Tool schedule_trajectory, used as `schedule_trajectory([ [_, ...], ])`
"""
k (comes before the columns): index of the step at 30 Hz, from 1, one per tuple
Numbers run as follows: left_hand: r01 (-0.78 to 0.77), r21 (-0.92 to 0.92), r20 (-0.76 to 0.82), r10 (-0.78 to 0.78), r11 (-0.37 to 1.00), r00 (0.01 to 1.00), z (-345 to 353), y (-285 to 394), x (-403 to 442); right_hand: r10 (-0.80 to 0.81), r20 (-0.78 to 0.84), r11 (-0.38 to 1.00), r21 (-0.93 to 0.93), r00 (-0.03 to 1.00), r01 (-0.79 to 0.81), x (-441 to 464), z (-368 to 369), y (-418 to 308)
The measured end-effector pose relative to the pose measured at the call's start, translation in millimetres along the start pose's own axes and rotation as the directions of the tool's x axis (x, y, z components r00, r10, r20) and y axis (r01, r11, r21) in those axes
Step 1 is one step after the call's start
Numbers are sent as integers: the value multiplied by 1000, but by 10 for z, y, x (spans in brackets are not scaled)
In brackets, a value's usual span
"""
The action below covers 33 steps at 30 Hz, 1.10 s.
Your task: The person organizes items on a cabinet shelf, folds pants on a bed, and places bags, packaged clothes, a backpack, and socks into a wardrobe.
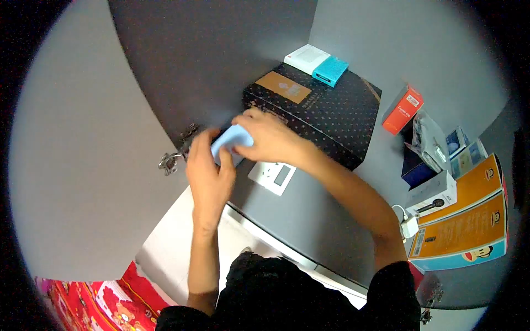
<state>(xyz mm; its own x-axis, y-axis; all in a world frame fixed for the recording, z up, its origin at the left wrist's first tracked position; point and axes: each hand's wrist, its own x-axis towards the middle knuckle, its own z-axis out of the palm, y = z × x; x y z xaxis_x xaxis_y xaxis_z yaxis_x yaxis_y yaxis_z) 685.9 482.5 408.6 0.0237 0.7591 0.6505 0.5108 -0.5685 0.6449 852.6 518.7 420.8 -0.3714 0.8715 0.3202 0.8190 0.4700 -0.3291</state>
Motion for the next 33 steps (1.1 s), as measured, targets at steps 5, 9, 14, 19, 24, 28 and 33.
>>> schedule_trajectory([
  [5,209,368,57,-247,906,967,46,-176,-463,244,186,964,-153,952,-217,38,436,-14],
  [9,222,178,18,-229,959,973,102,-307,-464,336,225,940,-15,915,-342,103,407,-19],
  [14,102,392,145,-171,914,975,159,-388,-472,467,173,883,-35,867,-469,184,465,-56],
  [19,225,123,22,-230,967,973,163,-493,-524,409,58,911,27,911,-411,124,538,11],
  [24,159,-3,-98,-159,987,983,69,-314,-615,305,-50,945,138,951,-296,-67,380,-73],
  [28,44,16,-175,-40,999,984,-89,176,-398,246,-188,965,139,951,-222,-171,-161,-216],
  [33,-58,-51,-156,50,997,986,300,383,119,179,-376,983,32,909,-180,-98,-841,201],
])
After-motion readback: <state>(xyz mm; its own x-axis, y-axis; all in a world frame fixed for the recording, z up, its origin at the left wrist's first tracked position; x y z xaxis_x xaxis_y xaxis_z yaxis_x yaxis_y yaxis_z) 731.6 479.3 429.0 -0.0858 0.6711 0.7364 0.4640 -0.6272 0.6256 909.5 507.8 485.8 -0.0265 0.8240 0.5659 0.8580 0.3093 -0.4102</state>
